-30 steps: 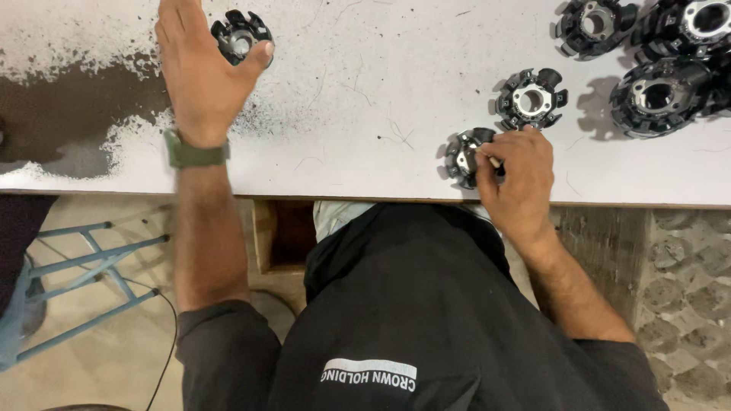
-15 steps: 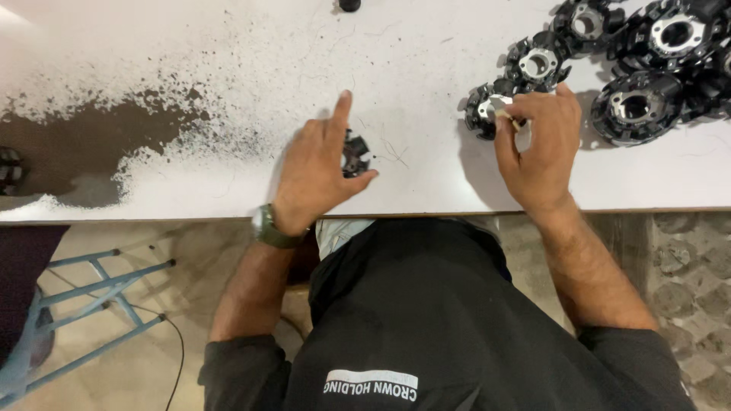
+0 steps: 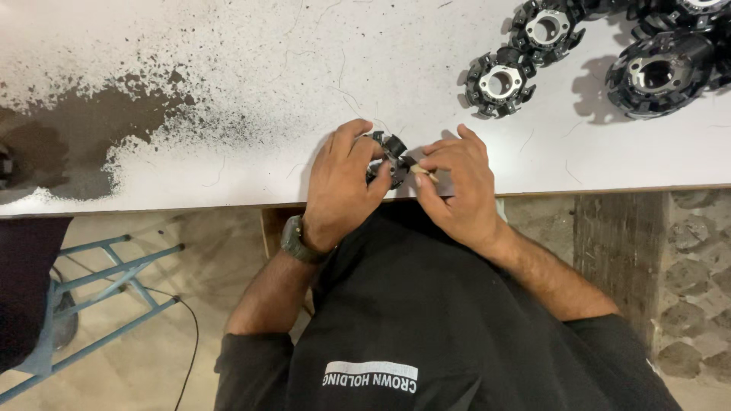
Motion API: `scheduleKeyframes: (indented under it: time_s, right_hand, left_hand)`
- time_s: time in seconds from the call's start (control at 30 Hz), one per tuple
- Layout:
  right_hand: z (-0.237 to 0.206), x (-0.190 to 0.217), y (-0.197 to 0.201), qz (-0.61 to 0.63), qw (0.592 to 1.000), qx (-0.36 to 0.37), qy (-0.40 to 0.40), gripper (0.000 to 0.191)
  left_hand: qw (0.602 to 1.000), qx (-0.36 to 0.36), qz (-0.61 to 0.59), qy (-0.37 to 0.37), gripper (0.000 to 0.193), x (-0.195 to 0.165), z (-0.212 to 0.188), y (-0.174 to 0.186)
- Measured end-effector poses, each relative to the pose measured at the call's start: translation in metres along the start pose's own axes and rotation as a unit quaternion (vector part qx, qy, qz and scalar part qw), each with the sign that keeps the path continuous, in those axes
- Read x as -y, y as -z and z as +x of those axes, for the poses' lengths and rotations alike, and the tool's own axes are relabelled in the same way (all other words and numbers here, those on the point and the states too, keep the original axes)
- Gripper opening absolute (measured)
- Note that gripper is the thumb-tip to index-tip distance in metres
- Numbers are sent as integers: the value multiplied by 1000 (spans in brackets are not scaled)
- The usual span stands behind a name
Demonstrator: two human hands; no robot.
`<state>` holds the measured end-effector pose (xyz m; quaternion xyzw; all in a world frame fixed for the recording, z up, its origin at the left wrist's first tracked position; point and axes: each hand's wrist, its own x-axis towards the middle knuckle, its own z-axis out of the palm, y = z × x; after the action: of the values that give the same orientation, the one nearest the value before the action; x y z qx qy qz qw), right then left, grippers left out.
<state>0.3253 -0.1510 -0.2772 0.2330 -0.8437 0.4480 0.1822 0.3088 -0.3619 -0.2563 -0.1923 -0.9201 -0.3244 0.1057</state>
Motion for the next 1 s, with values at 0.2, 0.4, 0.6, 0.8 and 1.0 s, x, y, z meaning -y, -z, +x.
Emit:
scheduleKeyframes:
  time_s: [0.2,0.4,0.6,0.8,1.0]
  right_hand:
    - [12,2,-16,-85,995,40,36,29]
    - [19,0,-21,-112,991,48,59,30]
    - [25,4,-19,-80,994,74,21,24]
    - [28,6,-20,-66,995,77,12,22]
    - [25,4,-22,-44,997,66,15,22]
  left_hand:
    - [998,-53,-25,23,15,7,-10,-8]
    - [996,-73,-50,19,16,12,-10,-6]
    - [997,-48,-52,12,16,9,-9,-3]
    - [996,-75,-31,28,10,11,-7,-14]
    - [994,-98,-28,36,13,18,-7,-23]
